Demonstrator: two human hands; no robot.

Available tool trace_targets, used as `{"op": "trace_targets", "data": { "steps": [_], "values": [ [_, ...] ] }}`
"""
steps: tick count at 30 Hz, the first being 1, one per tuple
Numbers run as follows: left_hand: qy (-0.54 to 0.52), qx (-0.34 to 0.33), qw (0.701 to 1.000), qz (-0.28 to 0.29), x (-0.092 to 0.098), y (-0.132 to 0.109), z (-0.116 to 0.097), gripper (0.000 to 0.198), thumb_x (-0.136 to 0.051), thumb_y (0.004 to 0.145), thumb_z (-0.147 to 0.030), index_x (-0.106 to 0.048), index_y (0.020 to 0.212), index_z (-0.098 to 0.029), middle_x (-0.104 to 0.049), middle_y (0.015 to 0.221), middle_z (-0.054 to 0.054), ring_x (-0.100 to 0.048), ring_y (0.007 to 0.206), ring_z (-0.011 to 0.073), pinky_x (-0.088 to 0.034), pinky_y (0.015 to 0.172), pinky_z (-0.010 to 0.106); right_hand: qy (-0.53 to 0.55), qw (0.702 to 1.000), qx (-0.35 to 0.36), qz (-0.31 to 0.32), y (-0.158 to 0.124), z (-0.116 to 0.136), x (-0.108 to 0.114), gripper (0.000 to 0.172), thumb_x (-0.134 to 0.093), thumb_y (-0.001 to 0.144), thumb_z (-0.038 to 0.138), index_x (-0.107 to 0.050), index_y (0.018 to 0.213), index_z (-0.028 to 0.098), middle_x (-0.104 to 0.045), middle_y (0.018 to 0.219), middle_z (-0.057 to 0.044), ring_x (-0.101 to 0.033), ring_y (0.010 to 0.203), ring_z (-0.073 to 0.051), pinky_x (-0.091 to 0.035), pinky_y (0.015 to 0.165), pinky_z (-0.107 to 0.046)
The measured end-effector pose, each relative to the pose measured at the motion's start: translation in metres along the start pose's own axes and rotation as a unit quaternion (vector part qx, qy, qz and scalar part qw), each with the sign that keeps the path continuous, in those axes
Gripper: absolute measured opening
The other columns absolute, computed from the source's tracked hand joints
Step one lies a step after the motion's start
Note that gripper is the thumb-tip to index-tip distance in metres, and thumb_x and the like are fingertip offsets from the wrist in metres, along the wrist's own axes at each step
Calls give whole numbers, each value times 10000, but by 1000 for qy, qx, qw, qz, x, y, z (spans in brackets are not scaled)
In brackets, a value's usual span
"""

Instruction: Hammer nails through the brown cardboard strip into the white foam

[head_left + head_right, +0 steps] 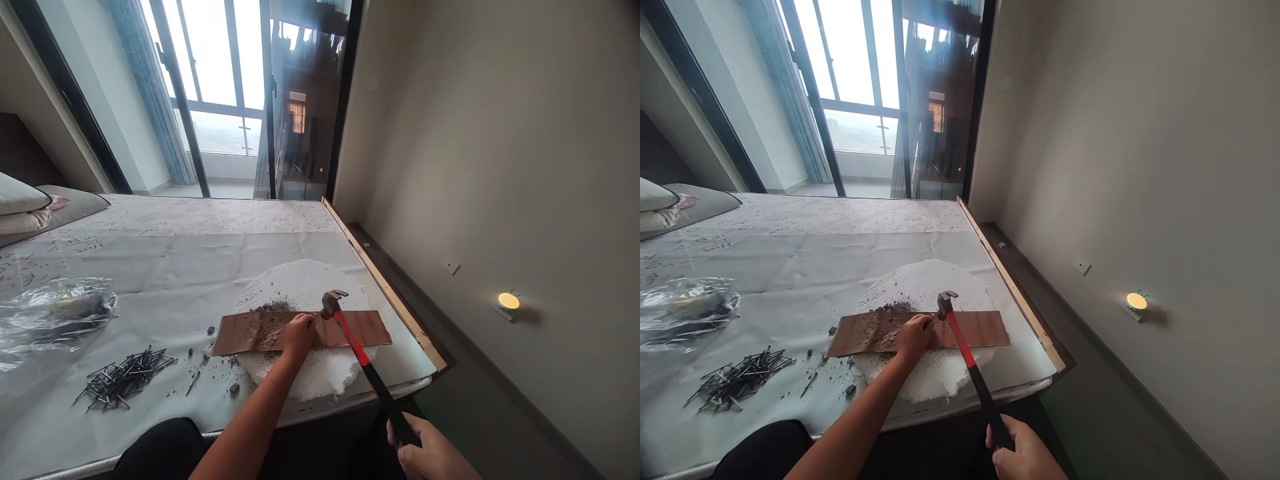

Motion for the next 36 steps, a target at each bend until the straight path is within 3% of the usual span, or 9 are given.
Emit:
{"op": "trace_targets", "data": {
  "steps": [17,21,27,32,36],
  "values": [
    [-7,-12,1000,-8,-3,-3,5,187,-488,802,-162,-672,775,-174,-665,875,58,-592,808,164,-415,718,257,22,998,42,33,16,12,-9,193,-403,610,283,-433,777,192,-263,350,143,-196,311,-41,-146,372,-199],
    [18,1,1000,18,-5,-5,6,208,-466,798,-142,-656,718,-168,-653,838,60,-594,772,163,-400,695,257,10,1000,13,25,26,5,-13,175,-387,557,231,-427,723,196,-286,369,127,-224,341,-43,-162,384,-193],
    [39,-14,999,22,-8,-6,9,163,-494,752,-127,-640,696,-174,-635,832,55,-583,762,162,-382,676,254,17,999,41,2,20,8,-7,206,-428,601,290,-435,784,196,-293,388,127,-213,349,-50,-165,389,-202],
    [-7,-1,1000,26,-6,-6,9,165,-480,736,-113,-629,696,-171,-625,826,55,-572,720,151,-384,627,245,17,1000,8,23,24,3,-11,165,-419,604,269,-425,753,197,-281,403,122,-228,383,-54,-181,424,-207],
    [-61,-8,998,-14,2,-7,9,131,-488,670,-82,-569,725,-169,-579,775,30,-537,696,140,-380,606,235,-27,999,18,22,26,2,-14,156,-403,585,263,-428,722,193,-300,388,118,-250,373,-57,-175,424,-214]
  ]
}}
Point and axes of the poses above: each hand's wrist, its own y-axis towards the middle knuckle, its own x-axis out of the back of the hand, z = x × y, the point moved 4 cm from there along y, towards the middle knuckle
